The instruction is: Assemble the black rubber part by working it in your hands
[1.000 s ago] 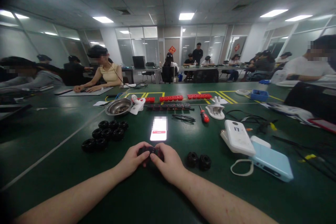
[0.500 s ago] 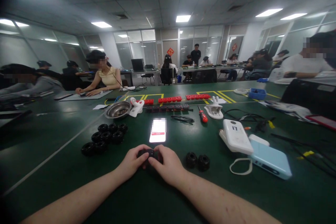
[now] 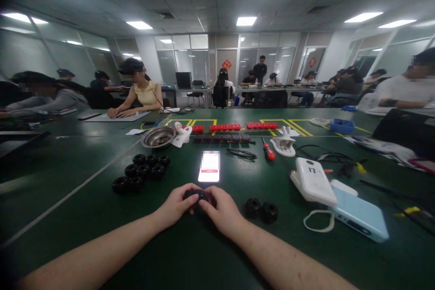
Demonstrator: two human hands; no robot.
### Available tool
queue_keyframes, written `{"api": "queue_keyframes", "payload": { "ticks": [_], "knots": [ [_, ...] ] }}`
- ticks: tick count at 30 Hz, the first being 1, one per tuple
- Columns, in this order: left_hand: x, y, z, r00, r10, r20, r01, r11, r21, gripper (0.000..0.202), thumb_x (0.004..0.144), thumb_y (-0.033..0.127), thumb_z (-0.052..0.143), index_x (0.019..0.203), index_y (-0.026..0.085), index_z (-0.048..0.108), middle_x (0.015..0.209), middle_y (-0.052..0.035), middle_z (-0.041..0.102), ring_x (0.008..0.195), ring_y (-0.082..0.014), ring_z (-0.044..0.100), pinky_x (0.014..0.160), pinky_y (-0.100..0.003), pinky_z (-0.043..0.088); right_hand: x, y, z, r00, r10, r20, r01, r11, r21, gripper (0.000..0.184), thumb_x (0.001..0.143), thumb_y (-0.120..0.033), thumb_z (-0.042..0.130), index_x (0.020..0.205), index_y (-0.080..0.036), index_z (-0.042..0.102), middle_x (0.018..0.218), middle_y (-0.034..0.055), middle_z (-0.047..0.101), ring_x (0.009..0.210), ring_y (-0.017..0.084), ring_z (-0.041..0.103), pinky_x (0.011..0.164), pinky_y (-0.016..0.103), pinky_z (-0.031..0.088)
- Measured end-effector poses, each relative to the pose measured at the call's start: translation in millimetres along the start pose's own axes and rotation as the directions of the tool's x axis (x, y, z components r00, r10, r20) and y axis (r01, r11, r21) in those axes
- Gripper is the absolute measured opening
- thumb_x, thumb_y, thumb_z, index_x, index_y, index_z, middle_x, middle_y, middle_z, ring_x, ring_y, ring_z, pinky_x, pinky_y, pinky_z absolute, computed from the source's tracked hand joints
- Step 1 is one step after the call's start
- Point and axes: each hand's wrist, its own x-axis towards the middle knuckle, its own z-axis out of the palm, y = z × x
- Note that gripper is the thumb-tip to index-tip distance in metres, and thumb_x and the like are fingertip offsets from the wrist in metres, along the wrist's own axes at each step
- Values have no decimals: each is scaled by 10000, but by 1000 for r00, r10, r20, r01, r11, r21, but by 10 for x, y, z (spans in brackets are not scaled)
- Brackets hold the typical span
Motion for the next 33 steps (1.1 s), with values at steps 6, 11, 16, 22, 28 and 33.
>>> {"api": "queue_keyframes", "payload": {
  "ticks": [6, 11, 16, 22, 28, 33],
  "knots": [
    [-53, 61, 33, 1000, 5, -2, -5, 997, 76, 343, 756, 407, 521, 969, 137, 525, 732, -4, 533, 538, -103, 509, 497, -233, 429, -19, -14, -26, 1000, -9, 4, 9, 999, -37, 217, 843, -312, 452, 712, -160, 536, 671, 0, 522, 638, 130, 461, 574, 241, 330],
    [-8, 8, 25, 999, -29, 22, 28, 999, 37, 355, 783, 433, 474, 953, 125, 527, 731, -14, 553, 521, -101, 508, 488, -233, 419, -36, -7, -39, 1000, -4, 9, 4, 1000, -6, 120, 756, -274, 580, 808, -170, 551, 697, -12, 525, 632, 123, 462, 546, 221, 329],
    [-27, 47, 19, 1000, -5, 22, 3, 996, 88, 328, 780, 435, 480, 907, 136, 528, 756, -15, 547, 547, -106, 512, 493, -226, 428, -48, -41, -62, 1000, -12, -5, 12, 1000, -26, 138, 784, -300, 543, 835, -172, 556, 711, -3, 544, 642, 129, 471, 557, 225, 339],
    [-54, 54, 7, 998, 39, 39, -45, 988, 148, 336, 757, 427, 518, 954, 156, 539, 756, -2, 539, 525, -97, 509, 488, -214, 413, -1, -4, -34, 1000, 3, 2, -3, 999, -36, 233, 840, -298, 450, 674, -159, 538, 650, -3, 529, 640, 132, 472, 582, 235, 345],
    [17, -40, -10, 1000, -21, 1, 21, 999, -41, 341, 763, 439, 500, 881, 121, 538, 692, -7, 556, 474, -90, 509, 451, -209, 402, -15, -28, 5, 1000, 0, -19, 0, 1000, 5, 163, 748, -249, 580, 874, -172, 511, 716, -13, 511, 639, 125, 469, 557, 216, 359],
    [-6, -27, 11, 999, 15, -48, -17, 999, -38, 323, 771, 427, 497, 894, 130, 528, 645, 19, 520, 479, -93, 508, 454, -214, 415, -19, -23, -7, 999, -33, -23, 32, 997, -75, 182, 856, -319, 430, 830, -168, 528, 735, 10, 544, 673, 136, 478, 590, 236, 351]
  ]
}}
